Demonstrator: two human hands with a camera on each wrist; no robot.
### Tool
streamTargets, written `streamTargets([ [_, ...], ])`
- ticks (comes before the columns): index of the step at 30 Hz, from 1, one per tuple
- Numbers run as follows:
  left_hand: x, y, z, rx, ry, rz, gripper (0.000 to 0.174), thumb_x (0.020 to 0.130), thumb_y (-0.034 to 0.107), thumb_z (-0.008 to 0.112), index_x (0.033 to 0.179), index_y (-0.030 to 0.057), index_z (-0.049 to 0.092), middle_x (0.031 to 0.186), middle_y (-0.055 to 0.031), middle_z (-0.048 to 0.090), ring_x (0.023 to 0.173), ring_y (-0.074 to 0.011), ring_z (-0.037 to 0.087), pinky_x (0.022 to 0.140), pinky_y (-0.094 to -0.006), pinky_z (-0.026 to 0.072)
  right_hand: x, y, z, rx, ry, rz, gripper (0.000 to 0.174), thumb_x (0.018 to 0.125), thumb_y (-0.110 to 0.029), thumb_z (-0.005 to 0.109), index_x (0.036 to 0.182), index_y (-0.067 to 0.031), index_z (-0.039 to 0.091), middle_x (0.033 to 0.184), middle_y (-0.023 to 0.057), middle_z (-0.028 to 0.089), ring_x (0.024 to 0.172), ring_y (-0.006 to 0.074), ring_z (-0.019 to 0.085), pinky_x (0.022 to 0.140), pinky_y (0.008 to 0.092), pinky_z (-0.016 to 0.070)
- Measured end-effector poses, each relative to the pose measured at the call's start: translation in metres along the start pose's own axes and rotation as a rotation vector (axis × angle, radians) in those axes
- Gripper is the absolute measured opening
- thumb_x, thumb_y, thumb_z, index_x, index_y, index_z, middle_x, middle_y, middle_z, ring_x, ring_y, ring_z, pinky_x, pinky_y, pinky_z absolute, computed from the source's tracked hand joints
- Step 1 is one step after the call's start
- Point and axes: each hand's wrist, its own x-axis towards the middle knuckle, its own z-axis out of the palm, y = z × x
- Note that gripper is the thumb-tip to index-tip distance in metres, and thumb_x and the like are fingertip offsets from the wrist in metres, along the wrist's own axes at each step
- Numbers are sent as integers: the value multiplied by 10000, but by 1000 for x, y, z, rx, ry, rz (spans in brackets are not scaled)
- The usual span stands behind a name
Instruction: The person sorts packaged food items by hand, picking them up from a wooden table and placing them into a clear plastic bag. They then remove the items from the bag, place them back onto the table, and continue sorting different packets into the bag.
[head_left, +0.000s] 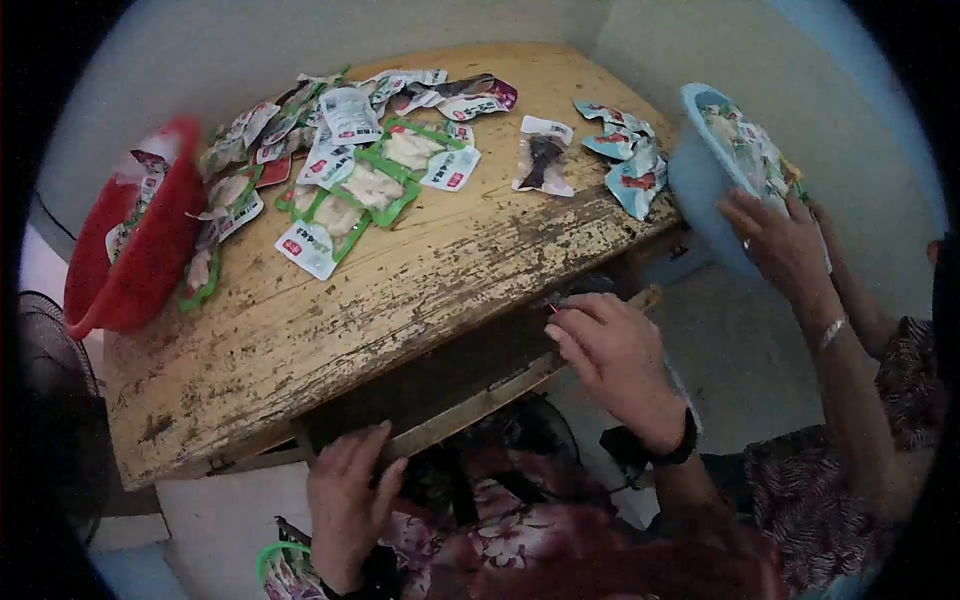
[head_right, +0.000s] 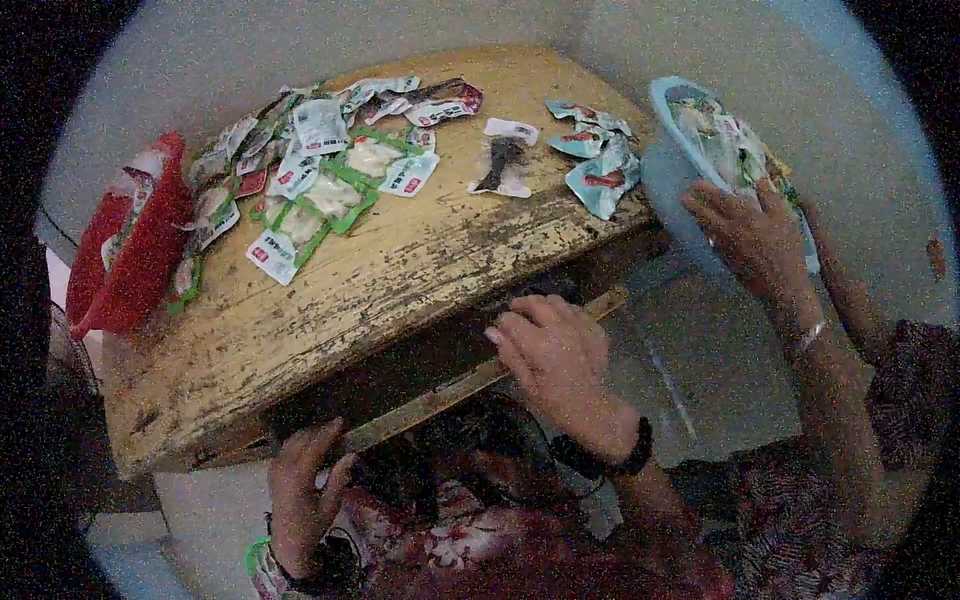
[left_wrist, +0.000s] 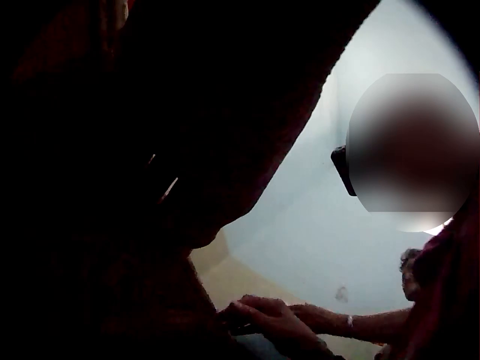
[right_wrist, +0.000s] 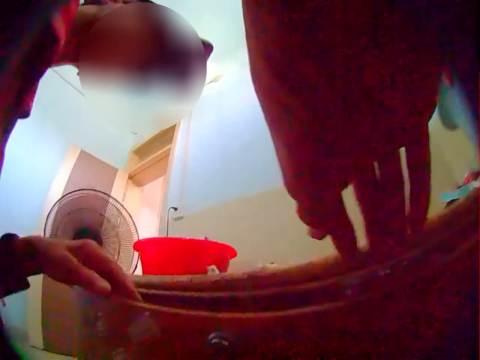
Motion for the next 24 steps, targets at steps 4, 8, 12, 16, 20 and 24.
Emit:
streamTargets([
  [4,1,0,-1,24,1,21,394,870,184,743,1229,43,661,1102,-167,692,987,-380,644,859,-453,518,-10,11,-7,-209,36,31,323,964,-402,631,1015,-102,737,1206,160,646,1102,346,599,926,512,481],
  [8,-1,-2,-2,16,9,52,385,866,182,745,1220,51,671,1096,-157,694,966,-364,647,846,-440,518,-2,20,4,-256,-67,98,428,980,-478,582,976,-87,757,1221,210,628,1135,356,586,934,499,476],
  [12,-2,-4,-3,22,15,57,393,862,178,746,1228,55,671,1089,-150,695,960,-356,648,839,-434,519,15,28,11,-327,-184,93,460,1000,-478,546,968,-71,757,1154,172,657,1101,348,600,868,507,475],
  [16,-2,-3,-4,13,-2,37,390,858,163,746,1225,53,672,1099,-152,694,980,-356,649,850,-431,522,21,38,19,-208,-203,185,398,1008,-396,559,942,-52,748,980,132,701,963,343,640,809,508,469],
  [20,-3,-7,0,-105,113,45,371,866,122,731,1225,49,671,1128,-165,697,1003,-351,661,859,-408,532,13,10,5,214,4,77,263,990,-263,607,955,-36,736,917,132,726,903,345,666,825,476,490],
  [24,-3,2,-5,-349,210,2,414,868,68,702,1275,18,647,1023,-166,721,916,-299,691,837,-361,535,-5,-49,11,482,70,-307,279,917,-144,694,1177,-44,696,1264,105,680,983,279,695,838,419,534],
])
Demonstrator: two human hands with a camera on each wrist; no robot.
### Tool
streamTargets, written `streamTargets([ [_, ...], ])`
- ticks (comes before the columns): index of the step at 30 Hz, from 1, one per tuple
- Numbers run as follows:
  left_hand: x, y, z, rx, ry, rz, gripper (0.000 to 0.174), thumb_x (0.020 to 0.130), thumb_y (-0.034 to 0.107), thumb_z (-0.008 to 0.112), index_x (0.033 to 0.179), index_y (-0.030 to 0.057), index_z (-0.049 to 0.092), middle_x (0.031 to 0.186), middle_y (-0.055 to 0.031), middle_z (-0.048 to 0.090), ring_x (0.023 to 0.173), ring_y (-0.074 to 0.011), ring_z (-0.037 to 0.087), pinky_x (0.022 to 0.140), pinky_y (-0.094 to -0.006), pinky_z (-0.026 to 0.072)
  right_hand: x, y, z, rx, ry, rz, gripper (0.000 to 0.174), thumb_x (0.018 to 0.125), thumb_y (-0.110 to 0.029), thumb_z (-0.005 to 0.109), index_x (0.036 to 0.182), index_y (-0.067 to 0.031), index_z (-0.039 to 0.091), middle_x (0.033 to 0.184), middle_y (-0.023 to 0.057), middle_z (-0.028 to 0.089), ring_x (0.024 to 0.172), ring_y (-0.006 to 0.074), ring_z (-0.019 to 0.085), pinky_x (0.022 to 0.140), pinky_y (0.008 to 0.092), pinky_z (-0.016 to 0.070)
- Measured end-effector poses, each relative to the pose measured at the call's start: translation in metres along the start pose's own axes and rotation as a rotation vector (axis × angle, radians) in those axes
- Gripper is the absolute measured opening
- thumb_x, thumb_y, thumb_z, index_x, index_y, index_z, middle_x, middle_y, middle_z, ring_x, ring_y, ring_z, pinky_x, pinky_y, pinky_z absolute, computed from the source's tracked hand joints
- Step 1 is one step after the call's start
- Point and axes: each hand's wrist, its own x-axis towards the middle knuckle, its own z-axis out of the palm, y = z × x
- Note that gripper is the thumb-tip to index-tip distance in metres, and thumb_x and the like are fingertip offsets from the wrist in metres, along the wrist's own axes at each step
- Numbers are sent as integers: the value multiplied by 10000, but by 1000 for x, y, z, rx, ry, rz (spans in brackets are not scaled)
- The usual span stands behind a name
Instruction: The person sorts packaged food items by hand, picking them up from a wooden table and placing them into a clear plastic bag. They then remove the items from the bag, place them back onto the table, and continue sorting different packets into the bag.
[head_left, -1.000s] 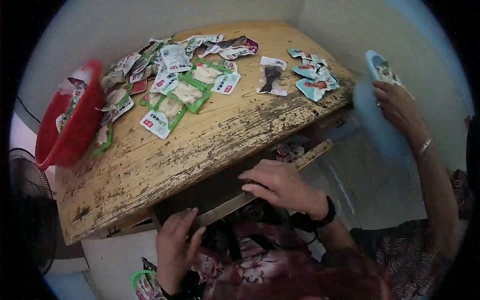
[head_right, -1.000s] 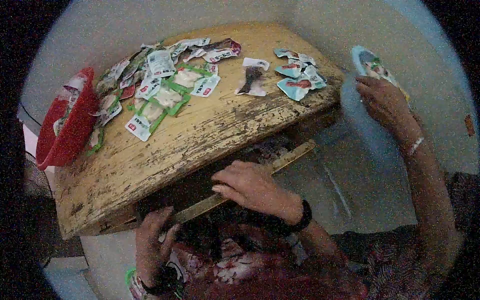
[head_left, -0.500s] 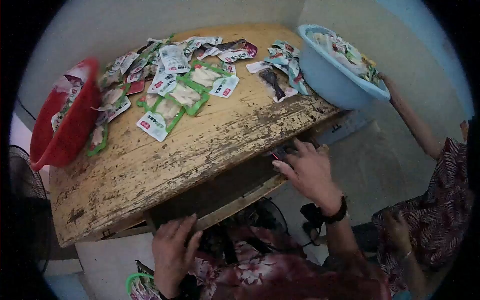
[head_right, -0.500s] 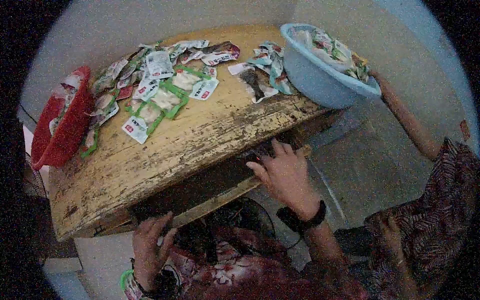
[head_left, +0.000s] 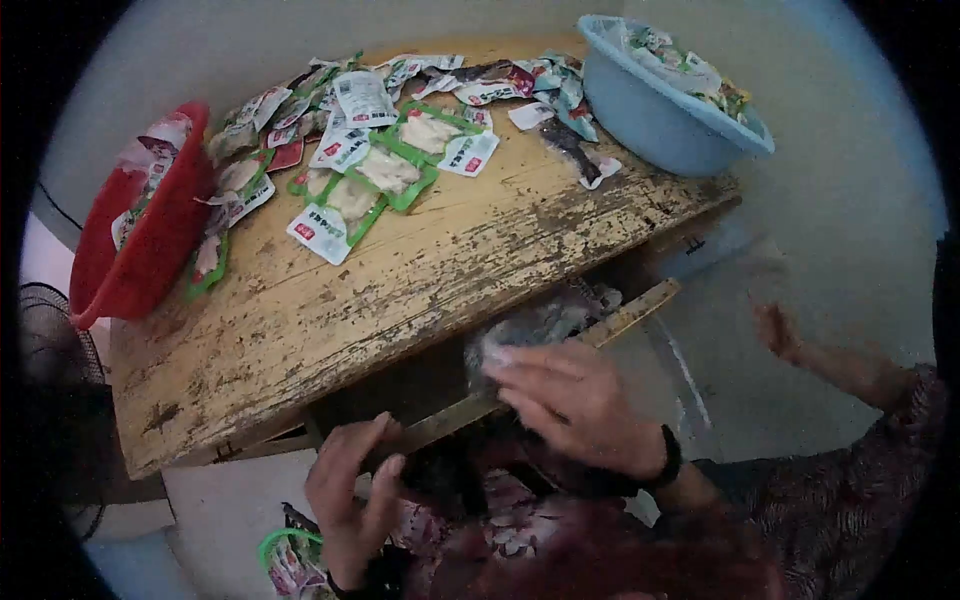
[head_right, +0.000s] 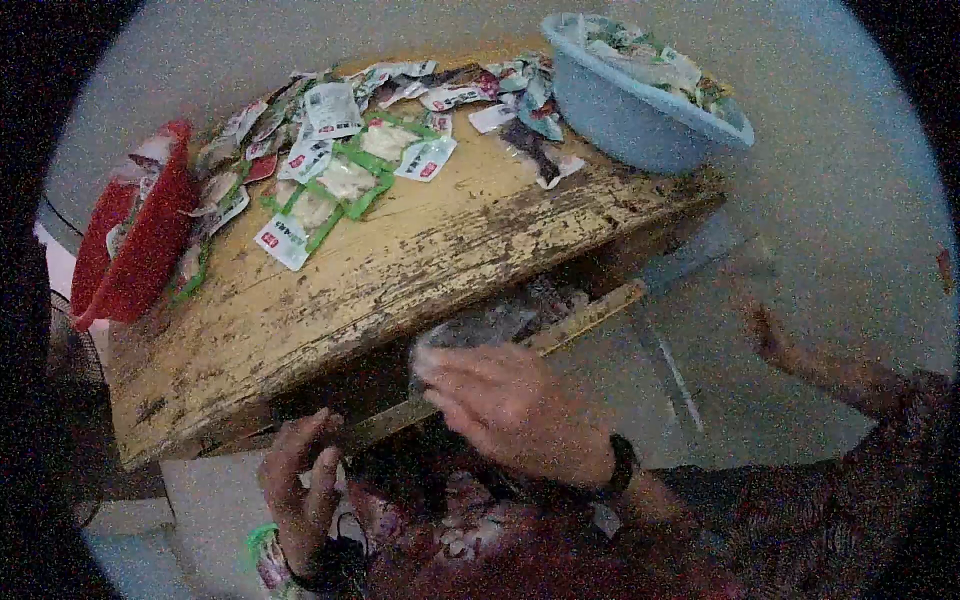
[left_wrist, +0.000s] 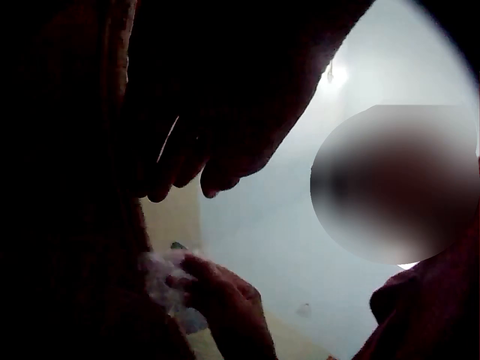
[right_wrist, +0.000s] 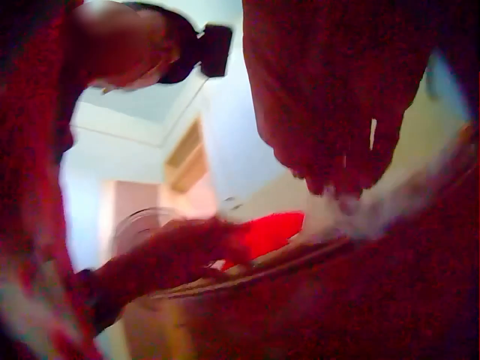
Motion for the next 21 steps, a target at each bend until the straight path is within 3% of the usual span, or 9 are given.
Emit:
streamTargets([
  [3,-4,16,0,-169,-4,-228,561,916,159,669,1431,-9,527,860,-115,731,805,-206,684,805,-341,526,-3,-37,28,92,-43,-116,342,866,-133,675,1192,-30,684,1325,138,645,1070,268,682,819,411,544],
  [8,-17,9,6,-641,211,-328,724,940,363,653,1501,-37,432,1357,-136,603,1177,-195,597,1006,-329,470,5,-53,51,119,-95,-380,427,802,-182,613,1194,-28,678,1381,167,605,1236,291,609,841,408,551],
  [10,-15,24,-8,-593,111,-386,703,935,304,672,1496,-48,433,1463,-147,524,1260,-206,553,1052,-324,442,8,-56,57,119,-159,-441,442,810,-211,615,1210,-31,665,1350,145,620,1229,282,605,872,397,538],
  [11,-13,27,-3,-536,251,-414,534,923,161,666,1407,-33,549,1360,-148,601,1212,-204,584,1028,-333,466,9,-57,62,148,-191,-487,439,812,-212,614,1212,-35,663,1335,139,627,1216,280,611,879,398,535],
  [14,-28,9,-9,-433,385,-450,376,878,105,676,1228,-32,657,1228,-163,674,1130,-254,637,1044,-398,451,9,-57,70,241,-267,-585,387,857,-220,628,1213,-73,668,1271,90,654,1120,235,651,884,379,524],
  [15,-32,2,-7,-402,532,-338,243,842,31,663,1079,-7,701,1023,-113,699,949,-231,655,946,-384,492,10,-53,64,264,-287,-583,360,879,-224,636,1208,-86,679,1262,70,659,1084,218,668,859,353,528],
  [16,-33,0,-11,-440,552,-208,181,841,8,645,1014,-9,696,1018,-127,690,949,-235,656,921,-370,503,10,-47,57,286,-311,-581,333,901,-228,645,1204,-99,690,1254,49,664,1047,201,684,834,327,532],
  [18,-38,-5,-22,-513,586,48,93,840,-39,609,884,-14,687,1008,-153,674,948,-243,659,873,-341,525,7,-30,41,349,-357,-441,310,938,-259,627,1189,-91,695,1144,67,702,957,195,699,820,344,543],
  [21,-53,-14,-29,-659,651,80,98,847,-22,633,764,20,665,1006,-191,684,910,-261,666,753,-340,512,3,-7,34,610,-458,-171,364,1012,-320,543,1214,-47,673,1087,97,704,937,224,695,806,354,557],
])
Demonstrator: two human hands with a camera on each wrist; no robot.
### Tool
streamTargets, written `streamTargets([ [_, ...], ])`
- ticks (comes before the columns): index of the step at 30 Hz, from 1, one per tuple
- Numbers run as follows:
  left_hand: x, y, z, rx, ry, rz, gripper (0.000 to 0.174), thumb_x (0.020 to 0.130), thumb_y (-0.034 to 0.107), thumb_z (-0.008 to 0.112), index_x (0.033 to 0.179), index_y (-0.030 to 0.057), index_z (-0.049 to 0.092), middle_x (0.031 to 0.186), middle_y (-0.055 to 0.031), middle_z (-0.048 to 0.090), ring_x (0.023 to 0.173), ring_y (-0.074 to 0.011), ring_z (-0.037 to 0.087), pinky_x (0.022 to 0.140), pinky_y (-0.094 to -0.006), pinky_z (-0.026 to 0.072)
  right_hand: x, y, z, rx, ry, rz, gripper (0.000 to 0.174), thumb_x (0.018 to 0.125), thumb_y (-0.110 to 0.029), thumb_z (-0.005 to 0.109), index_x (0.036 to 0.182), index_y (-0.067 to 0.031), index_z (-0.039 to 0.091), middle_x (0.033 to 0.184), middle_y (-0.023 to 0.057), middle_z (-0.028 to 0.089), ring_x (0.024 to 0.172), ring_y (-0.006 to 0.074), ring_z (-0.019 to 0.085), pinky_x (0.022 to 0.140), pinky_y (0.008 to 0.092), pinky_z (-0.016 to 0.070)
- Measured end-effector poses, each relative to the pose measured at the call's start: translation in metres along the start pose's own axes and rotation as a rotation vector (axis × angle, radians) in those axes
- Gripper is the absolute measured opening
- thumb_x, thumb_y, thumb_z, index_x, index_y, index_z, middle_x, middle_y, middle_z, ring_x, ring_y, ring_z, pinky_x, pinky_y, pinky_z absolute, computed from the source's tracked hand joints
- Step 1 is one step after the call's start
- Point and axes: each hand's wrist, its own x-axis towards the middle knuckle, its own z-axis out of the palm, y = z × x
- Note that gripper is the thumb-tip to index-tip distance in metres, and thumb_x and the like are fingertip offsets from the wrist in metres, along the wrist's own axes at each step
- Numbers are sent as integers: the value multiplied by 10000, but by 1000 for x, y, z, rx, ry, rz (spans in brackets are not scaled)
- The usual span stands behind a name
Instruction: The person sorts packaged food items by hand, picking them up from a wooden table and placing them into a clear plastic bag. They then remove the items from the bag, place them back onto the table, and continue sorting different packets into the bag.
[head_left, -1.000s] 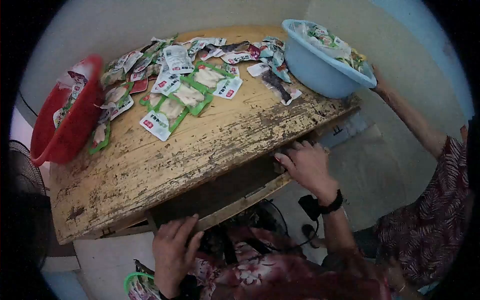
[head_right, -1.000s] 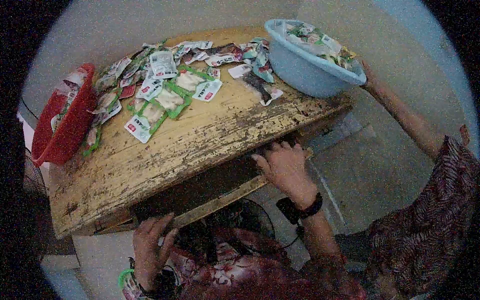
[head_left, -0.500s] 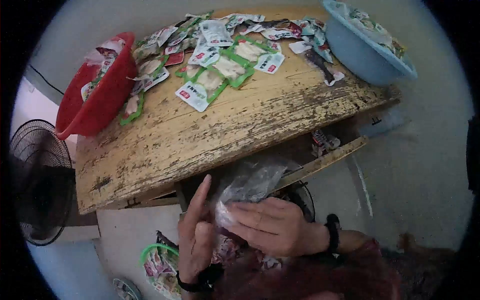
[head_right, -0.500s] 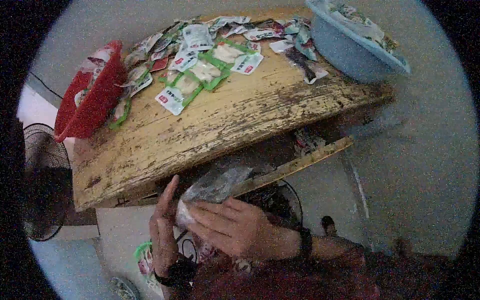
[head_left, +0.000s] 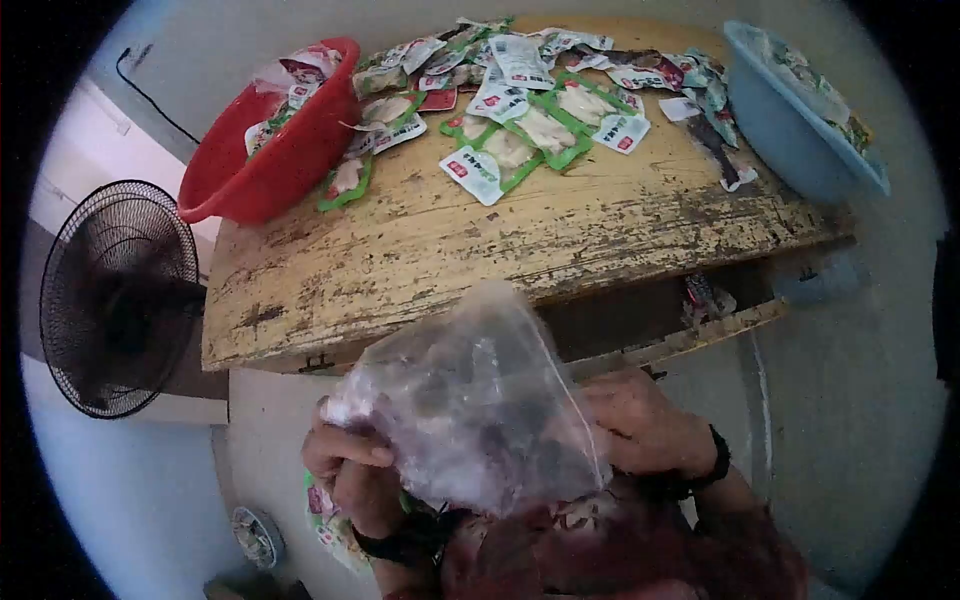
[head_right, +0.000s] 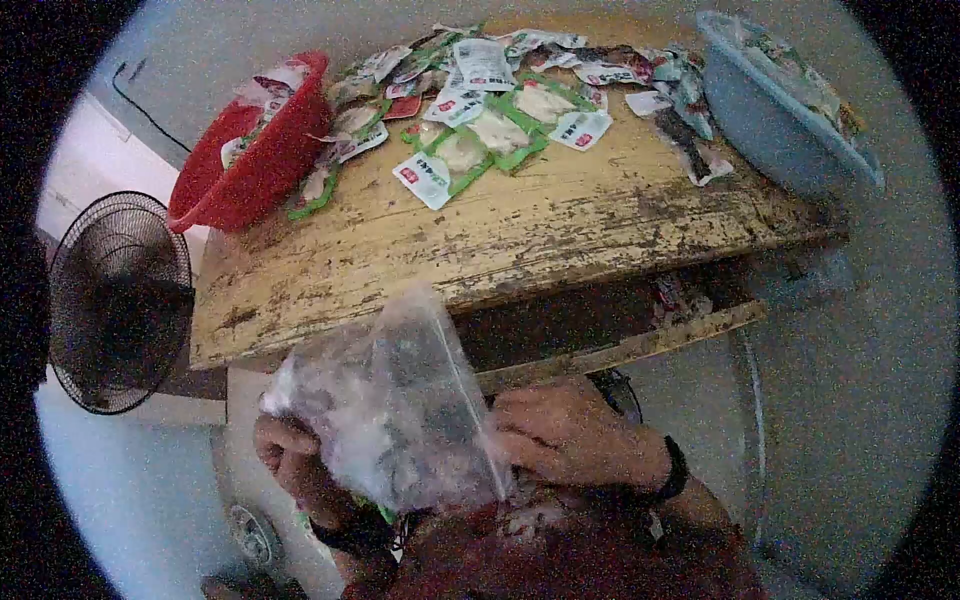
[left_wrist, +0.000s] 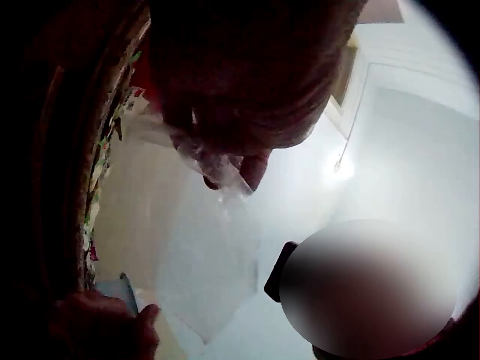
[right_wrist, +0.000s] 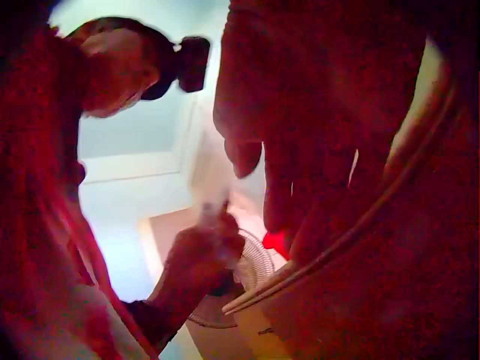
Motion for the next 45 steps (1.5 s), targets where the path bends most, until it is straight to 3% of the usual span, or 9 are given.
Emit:
streamTargets([
  [5,11,9,12,101,-120,9,122,863,51,675,746,23,697,1043,-222,707,906,-288,682,805,-360,523,-4,6,9,809,153,403,572,1069,-489,407,1240,-9,666,1026,92,710,908,195,683,830,340,551],
  [9,10,6,14,219,-119,-49,85,833,-7,649,779,5,714,1035,-202,710,901,-254,679,817,-334,516,12,-5,-1,917,234,288,508,1085,-407,421,1245,21,644,1010,100,715,908,184,702,810,325,562],
  [16,24,7,26,531,-176,-286,260,863,-11,622,1097,-7,736,1298,-172,630,975,-233,668,840,-333,516,29,-24,-37,766,386,394,155,1000,-136,616,1006,9,669,924,60,703,840,142,698,756,280,556],
  [21,45,9,32,741,-88,143,335,917,63,629,1243,-11,657,1260,-152,598,969,-211,629,852,-320,516,34,-26,-51,497,624,317,134,949,-140,673,962,-7,665,870,51,687,781,114,674,722,277,543],
  [28,39,37,91,321,-367,-182,508,819,74,805,1274,8,590,1073,-79,622,908,-138,621,770,-278,523,79,-50,-45,-8,320,28,147,949,-161,680,934,-24,629,832,161,656,759,337,665,654,410,510],
  [32,42,24,99,232,-349,-455,434,856,55,801,1233,15,591,1038,-55,645,918,-117,637,803,-261,542,84,-45,-50,-56,241,4,158,977,-165,639,931,-17,607,790,178,600,734,356,633,639,448,475],
  [37,57,22,94,88,-283,-733,294,926,28,718,1190,-5,593,1019,-59,682,888,-137,676,741,-271,561,81,-44,-65,62,154,158,193,1015,-189,599,978,-1,627,790,103,634,683,201,669,601,329,510],
  [42,86,-6,83,97,-93,-504,165,911,24,682,1017,39,556,851,-56,661,733,-139,658,626,-282,538,98,-49,-106,363,216,391,227,1051,-204,553,1073,15,609,859,72,672,694,144,694,624,287,562],
  [45,98,-20,69,238,-99,-372,151,905,12,669,981,54,546,858,-31,637,742,-112,622,651,-277,514,126,-31,-134,288,339,247,202,1043,-180,565,1054,17,607,861,70,673,704,140,695,644,290,572],
])
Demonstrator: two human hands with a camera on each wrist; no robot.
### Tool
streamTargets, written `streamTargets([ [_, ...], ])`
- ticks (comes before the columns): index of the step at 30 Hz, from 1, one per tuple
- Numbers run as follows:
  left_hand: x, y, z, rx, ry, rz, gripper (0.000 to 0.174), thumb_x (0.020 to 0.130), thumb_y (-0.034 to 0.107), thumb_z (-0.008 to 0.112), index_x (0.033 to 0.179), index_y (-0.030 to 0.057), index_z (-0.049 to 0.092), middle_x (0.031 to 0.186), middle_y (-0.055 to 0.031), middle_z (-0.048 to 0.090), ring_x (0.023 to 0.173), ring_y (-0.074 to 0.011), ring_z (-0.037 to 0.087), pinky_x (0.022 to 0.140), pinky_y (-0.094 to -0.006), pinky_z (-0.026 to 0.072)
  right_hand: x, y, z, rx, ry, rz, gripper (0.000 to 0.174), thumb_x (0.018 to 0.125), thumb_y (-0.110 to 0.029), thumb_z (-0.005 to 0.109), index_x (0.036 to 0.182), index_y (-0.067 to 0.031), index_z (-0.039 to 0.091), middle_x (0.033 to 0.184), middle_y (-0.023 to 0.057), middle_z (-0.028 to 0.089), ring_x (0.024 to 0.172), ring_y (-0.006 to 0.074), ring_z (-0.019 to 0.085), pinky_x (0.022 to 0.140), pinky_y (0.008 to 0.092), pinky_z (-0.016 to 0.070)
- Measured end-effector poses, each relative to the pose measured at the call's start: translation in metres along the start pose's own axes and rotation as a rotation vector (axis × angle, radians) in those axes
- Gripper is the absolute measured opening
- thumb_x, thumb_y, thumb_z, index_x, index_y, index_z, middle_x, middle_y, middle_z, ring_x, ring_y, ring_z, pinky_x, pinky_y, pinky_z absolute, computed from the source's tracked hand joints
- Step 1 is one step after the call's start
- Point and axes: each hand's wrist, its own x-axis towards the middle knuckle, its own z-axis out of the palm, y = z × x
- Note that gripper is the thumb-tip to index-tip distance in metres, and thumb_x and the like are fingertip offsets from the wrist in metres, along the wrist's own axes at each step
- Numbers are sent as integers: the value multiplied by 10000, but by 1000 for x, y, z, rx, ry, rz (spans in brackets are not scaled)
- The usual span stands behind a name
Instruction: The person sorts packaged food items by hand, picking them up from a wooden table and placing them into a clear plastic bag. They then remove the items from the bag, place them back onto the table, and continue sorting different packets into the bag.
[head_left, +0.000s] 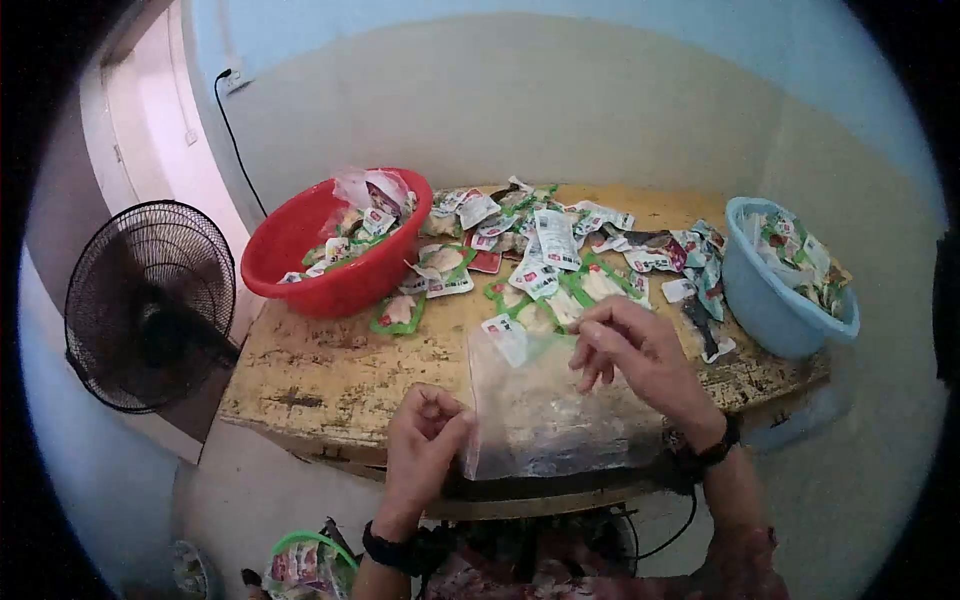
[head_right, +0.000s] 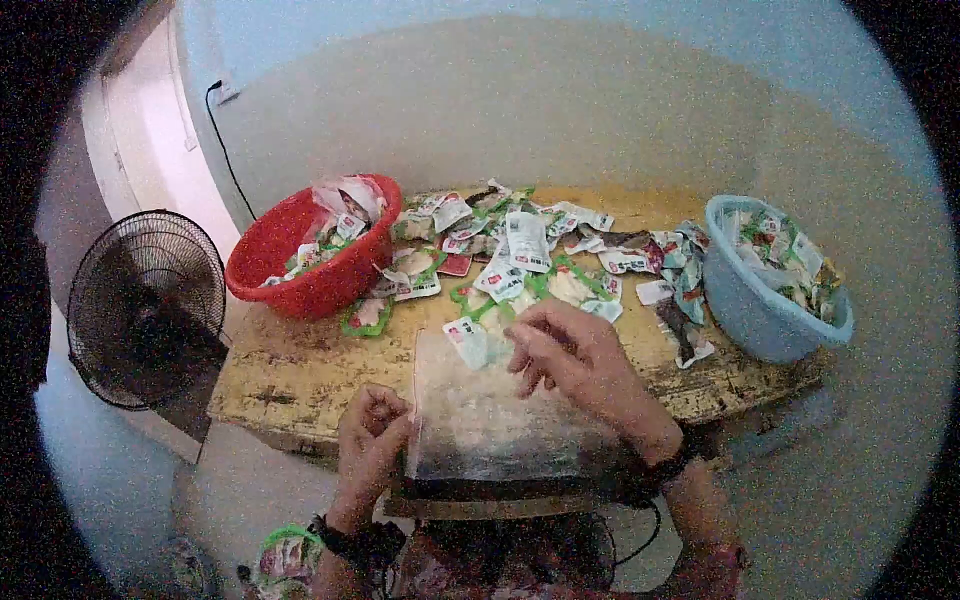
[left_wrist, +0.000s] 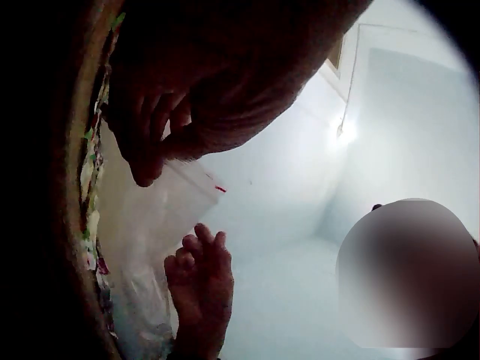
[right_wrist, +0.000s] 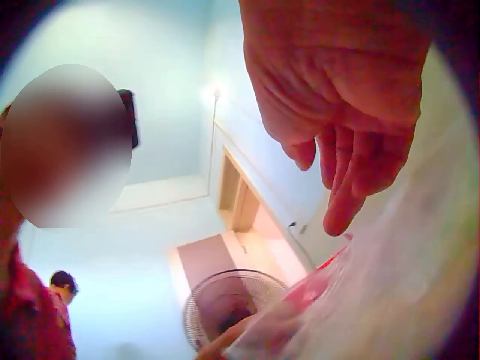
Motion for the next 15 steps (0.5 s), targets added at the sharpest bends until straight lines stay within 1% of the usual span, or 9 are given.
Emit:
streamTargets([
  [1,4,-3,-6,43,-26,-12,106,954,11,640,1017,18,555,899,-44,656,804,-98,647,706,-250,525,17,4,-7,-71,11,-45,193,1039,-171,568,1041,18,607,858,70,674,710,137,692,652,289,572],
  [3,11,-14,-13,-2,-33,-22,100,951,7,642,1042,12,599,893,-26,653,809,-91,639,706,-249,523,61,26,-25,-170,13,-176,161,1027,-129,570,1000,24,612,845,73,667,728,128,678,666,280,575],
  [4,13,-18,-15,-26,-35,-29,106,950,5,643,1054,9,621,890,-17,651,811,-87,634,706,-248,521,83,33,-32,-270,14,-178,151,1028,-127,581,1024,20,613,879,58,688,805,127,702,701,264,546],
  [6,14,-25,-18,-25,-80,-23,148,953,0,634,1099,13,657,901,-12,640,806,-87,625,708,-248,518,125,46,-40,-530,13,-231,154,993,-156,621,1034,-8,634,881,66,698,862,152,692,746,297,551],
  [9,14,-28,-25,50,-196,20,197,962,-10,614,1143,18,686,929,-25,625,794,-93,614,711,-254,513,175,56,-32,-939,32,-266,191,945,-216,656,1041,-52,660,906,107,712,888,243,695,779,381,554],
  [10,14,-29,-26,86,-240,40,210,965,-14,606,1154,20,691,941,-32,620,789,-97,610,713,-257,512,191,63,-29,-1045,36,-270,204,935,-242,656,1037,-66,668,922,118,713,896,272,693,785,410,550],
  [12,14,-24,-24,180,-237,126,191,965,-9,606,1136,6,691,944,-49,617,784,-114,610,703,-264,505,221,82,-20,-1254,34,-278,230,914,-294,656,1027,-95,684,956,141,714,912,331,689,797,468,543],
  [13,14,-21,-22,226,-231,162,183,965,-7,606,1127,-1,691,946,-57,616,782,-123,610,698,-268,502,237,87,-16,-1368,-10,-190,263,923,-333,641,989,-84,696,974,170,713,956,365,683,801,508,534],
  [15,16,-24,-24,304,-198,275,173,959,5,614,1115,-15,687,934,-77,623,786,-146,612,680,-279,489,260,103,-14,-1483,-64,-93,278,920,-347,644,973,-80,703,973,178,712,964,370,680,804,506,536],
])
